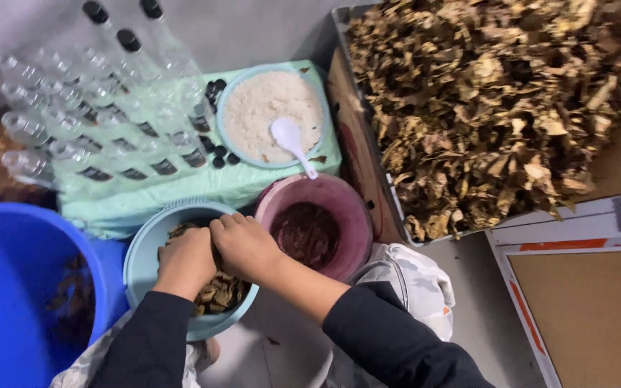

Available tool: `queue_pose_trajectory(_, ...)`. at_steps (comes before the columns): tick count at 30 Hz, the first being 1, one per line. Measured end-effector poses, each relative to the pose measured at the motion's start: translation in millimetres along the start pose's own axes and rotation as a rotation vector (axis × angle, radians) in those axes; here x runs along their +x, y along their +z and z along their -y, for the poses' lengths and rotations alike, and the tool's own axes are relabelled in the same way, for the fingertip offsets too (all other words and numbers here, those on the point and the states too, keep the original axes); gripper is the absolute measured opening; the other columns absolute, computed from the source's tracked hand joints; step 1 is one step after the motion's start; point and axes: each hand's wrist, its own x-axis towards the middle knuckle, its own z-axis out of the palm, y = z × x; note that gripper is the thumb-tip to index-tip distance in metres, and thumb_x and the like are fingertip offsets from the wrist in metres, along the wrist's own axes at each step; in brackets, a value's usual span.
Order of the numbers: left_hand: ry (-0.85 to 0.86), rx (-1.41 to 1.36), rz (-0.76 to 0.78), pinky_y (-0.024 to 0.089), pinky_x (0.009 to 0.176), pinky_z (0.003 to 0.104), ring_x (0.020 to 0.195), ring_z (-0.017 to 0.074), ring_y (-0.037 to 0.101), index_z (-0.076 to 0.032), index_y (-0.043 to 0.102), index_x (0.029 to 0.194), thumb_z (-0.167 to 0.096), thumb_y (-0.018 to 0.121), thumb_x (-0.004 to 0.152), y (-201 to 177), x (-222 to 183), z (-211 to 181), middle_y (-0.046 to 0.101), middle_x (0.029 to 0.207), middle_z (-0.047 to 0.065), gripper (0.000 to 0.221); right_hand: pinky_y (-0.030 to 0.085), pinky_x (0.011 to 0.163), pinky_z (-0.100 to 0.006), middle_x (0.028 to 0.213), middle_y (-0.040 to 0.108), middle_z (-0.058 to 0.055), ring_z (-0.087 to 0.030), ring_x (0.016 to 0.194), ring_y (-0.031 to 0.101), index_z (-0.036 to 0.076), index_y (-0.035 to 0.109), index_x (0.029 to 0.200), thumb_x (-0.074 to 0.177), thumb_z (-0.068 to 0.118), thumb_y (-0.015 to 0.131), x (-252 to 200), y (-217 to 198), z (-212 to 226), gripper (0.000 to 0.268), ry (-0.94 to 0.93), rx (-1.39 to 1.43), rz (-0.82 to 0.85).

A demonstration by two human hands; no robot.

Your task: Mixing dried leaves with white powder in a bucket using hands and a spoon.

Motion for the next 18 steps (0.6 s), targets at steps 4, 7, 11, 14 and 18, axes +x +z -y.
queue_pose_trajectory(4,0.108,-0.115,-0.085,0.06,0.061,0.05,0.073,0.0423,0.072,0.001,0.067,0.079,0.001,0.059,0.085,-36,-13,-65,0.07,0.075,0.021,0.01,0.055,0.063,-0.045,0.082,0.066,-0.012,-0.035,0.076,0.07,0.005,0.064,0.092,0.08,0.01,0.061,-3,-54,-45,0.013,0.09,0.085,-0.02)
queue_pose_trajectory(7,0.281,-0.126,-0.099,0.059,0.087,0.063,0.108,0.0487,0.068,0.005,0.066,0.101,0.0,0.058,0.084,-41,-2,-115,0.07,0.107,0.027,0.02,0.059,0.065,-0.048,0.084,0.068,-0.015,-0.037,0.079,0.071,0.004,0.071,0.094,0.078,0.011,0.069,-14,-131,-77,0.018,0.261,0.029,0.094)
queue_pose_trajectory(11,0.51,-0.251,-0.143,0.052,0.099,0.068,0.122,0.0546,0.06,0.01,0.062,0.12,-0.014,0.074,0.087,-83,-15,-216,0.06,0.129,0.033,0.043,0.062,0.066,-0.048,0.081,0.067,-0.014,-0.038,0.078,0.072,0.01,0.077,0.095,0.078,0.04,0.076,-44,-254,-166,0.034,0.554,-0.161,0.108)
queue_pose_trajectory(14,0.701,-0.221,-0.279,0.048,0.102,0.07,0.127,0.0604,0.053,0.008,0.052,0.142,-0.019,0.084,0.083,-82,7,-272,0.042,0.152,0.038,0.073,0.06,0.069,-0.058,0.096,0.066,-0.024,-0.049,0.089,0.069,0.0,0.075,0.104,0.081,0.018,0.071,-106,-297,-296,0.029,0.73,-0.378,-0.244)
queue_pose_trajectory(18,0.738,-0.029,-0.238,0.04,0.111,0.06,0.145,0.0433,0.039,-0.006,0.042,0.153,-0.036,0.079,0.09,-70,29,-326,0.031,0.164,0.027,0.079,0.051,0.076,-0.042,0.106,0.062,-0.022,-0.033,0.09,0.057,-0.005,0.065,0.113,0.089,0.008,0.053,-192,-355,-417,0.029,0.842,-1.016,-0.192)
